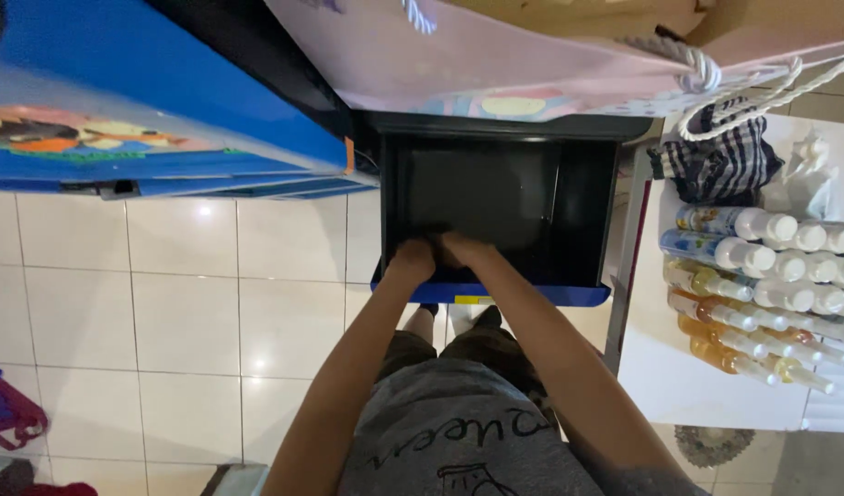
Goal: Applying labels to small dropper bottles and organizing them on a table surface.
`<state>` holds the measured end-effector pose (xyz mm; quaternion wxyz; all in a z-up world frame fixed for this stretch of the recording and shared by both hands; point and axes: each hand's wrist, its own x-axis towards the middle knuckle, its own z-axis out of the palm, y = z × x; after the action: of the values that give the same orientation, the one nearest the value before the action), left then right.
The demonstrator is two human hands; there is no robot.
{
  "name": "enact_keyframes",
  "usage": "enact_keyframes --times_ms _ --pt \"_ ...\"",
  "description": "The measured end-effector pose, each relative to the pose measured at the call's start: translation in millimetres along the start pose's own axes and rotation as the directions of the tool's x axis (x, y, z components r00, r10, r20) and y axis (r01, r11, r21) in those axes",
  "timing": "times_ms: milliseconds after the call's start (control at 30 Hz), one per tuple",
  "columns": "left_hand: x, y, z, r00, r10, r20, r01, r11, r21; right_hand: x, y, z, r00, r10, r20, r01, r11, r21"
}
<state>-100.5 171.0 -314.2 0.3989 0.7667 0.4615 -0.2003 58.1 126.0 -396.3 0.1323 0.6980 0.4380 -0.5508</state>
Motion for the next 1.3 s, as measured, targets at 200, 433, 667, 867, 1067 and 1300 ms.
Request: enact_keyframes --times_ms 200,433,667,867,1067,1300 --pt "-3.3 12.4 -17.6 0.991 -0.040 0.127 0.030 0.996 0.079 -94.6 -60.5 -60.3 0.999 -0.054 0.005 0.054 0.998 -0.043" --pt "-11.7 20.8 -28.6 0.952 -0.113 0.284 0.062 0.981 0.181 -116.7 -77.8 -75.5 0.992 -0.121 0.031 0.123 0.987 -0.104" --pt "-20.7 25.9 -39.1 0.977 -0.048 0.210 0.008 0.982 0.190 -114.9 -58.9 -62.7 0.984 -0.168 0.066 0.177 0.970 -0.165" --pt "-45.5 50.2 -73.7 0.987 0.013 0.162 -0.044 0.981 0.191 -59.7 -8.6 -34.0 0.975 -0.211 0.067 0.219 0.965 -0.143" --pt "-45.5 46.0 -72.4 0.990 0.138 0.011 -0.138 0.976 0.166 -118.8 -20.9 -64.9 0.985 -0.157 -0.064 0.159 0.987 0.017" --pt "-71.0 66.5 -109.2 0.931 0.315 -0.187 -0.322 0.947 -0.011 -155.2 -11.8 -79.4 0.964 -0.209 -0.162 0.243 0.941 0.235"
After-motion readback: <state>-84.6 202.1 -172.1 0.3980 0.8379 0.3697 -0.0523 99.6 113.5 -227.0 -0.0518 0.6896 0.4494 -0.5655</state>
